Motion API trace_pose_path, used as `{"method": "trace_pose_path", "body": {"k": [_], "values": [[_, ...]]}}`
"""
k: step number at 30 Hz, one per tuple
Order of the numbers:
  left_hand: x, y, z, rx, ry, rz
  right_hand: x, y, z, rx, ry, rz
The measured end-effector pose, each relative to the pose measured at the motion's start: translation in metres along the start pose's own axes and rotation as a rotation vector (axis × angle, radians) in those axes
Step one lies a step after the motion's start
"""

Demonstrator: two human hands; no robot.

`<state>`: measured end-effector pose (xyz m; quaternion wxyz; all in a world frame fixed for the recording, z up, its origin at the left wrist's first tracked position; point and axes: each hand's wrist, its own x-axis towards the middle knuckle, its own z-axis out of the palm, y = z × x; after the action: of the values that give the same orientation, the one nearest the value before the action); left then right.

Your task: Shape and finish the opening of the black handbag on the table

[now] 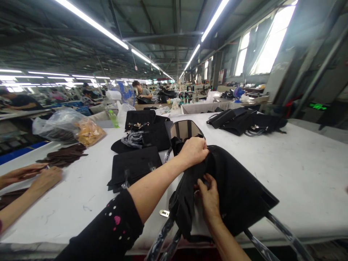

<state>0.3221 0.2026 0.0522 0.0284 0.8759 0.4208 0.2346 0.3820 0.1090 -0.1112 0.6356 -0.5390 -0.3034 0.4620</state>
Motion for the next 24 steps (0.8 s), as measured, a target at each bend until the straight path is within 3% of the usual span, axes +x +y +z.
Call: {"method": "trace_pose_path", "body": {"k": [9,14,19,24], "values": [[-0.001,0.003,-0.005,-0.003,-0.021,-0.036,0.032,-0.007,0.012,0.04,0.225,-0.25],[-0.001,0.003,-0.006,-0.033,-0.026,-0.054,0.043,-0.019,0.018,0.05,0.226,-0.323],[-0.001,0.001,-0.004,-0.066,-0.024,-0.063,0.049,-0.02,0.017,-0.039,0.256,-0.282],[-0.003,0.001,-0.006,-0.076,-0.022,-0.085,0.051,-0.027,0.011,-0.133,0.178,-0.274]]}}
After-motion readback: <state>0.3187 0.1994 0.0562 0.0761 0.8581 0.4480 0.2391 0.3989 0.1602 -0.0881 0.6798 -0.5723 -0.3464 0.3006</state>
